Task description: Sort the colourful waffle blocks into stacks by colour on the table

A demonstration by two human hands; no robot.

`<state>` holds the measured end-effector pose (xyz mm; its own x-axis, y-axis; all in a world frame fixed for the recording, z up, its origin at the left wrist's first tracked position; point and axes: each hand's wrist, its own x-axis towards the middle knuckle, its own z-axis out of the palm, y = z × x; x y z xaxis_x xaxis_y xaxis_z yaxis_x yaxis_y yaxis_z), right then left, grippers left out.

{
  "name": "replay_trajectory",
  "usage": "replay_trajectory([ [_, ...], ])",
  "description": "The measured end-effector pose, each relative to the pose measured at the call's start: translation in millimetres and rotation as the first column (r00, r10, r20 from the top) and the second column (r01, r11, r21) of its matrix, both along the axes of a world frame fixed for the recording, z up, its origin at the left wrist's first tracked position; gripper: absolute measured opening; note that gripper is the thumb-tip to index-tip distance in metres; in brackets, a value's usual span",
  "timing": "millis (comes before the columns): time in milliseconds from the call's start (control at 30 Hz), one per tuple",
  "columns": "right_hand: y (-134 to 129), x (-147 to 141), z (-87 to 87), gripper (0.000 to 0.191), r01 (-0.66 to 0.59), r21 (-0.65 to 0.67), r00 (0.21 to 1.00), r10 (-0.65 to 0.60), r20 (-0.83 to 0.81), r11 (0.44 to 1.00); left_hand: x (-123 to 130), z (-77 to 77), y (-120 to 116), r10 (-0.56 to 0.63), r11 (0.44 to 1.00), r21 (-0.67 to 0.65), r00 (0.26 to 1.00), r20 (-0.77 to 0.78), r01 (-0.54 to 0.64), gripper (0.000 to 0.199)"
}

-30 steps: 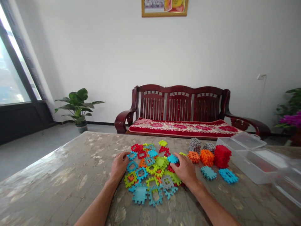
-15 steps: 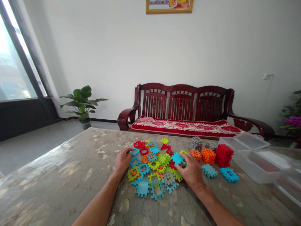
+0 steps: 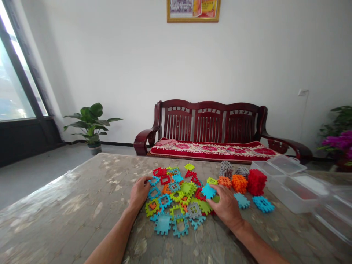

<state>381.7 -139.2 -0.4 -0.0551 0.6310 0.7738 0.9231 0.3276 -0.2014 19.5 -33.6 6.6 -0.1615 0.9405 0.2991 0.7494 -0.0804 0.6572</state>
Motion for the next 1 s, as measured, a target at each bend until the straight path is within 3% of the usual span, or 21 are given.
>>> replay_trajectory([
  [267, -30.7, 26.4, 2.7, 0.035, 0.009, 0.038, 1.0, -0.009, 0.009, 0.999, -5.3, -8.6, 6.3, -0.019, 1.0, -0.007, 1.0, -0.022, 0.019, 0.032],
  [467, -30.8, 49.6, 7.3, 0.032, 0.169, 0.077, 0.985, -0.165, -0.056, 0.983, -6.0, -7.4, 6.9, -0.022, 0.999, -0.035, 0.998, -0.053, 0.02, 0.031],
  [733, -31.4, 86.0, 13.3, 0.039, 0.394, 0.015, 0.915, -0.391, -0.101, 0.919, -6.0, -3.9, 6.6, -0.02, 0.998, -0.061, 0.997, -0.075, 0.015, 0.033],
  [1000, -37.3, 106.5, 17.6, 0.043, 0.472, -0.055, 0.875, -0.475, -0.099, 0.88, -6.0, -1.9, 5.4, -0.021, 0.999, -0.047, 0.994, -0.103, 0.016, 0.033],
])
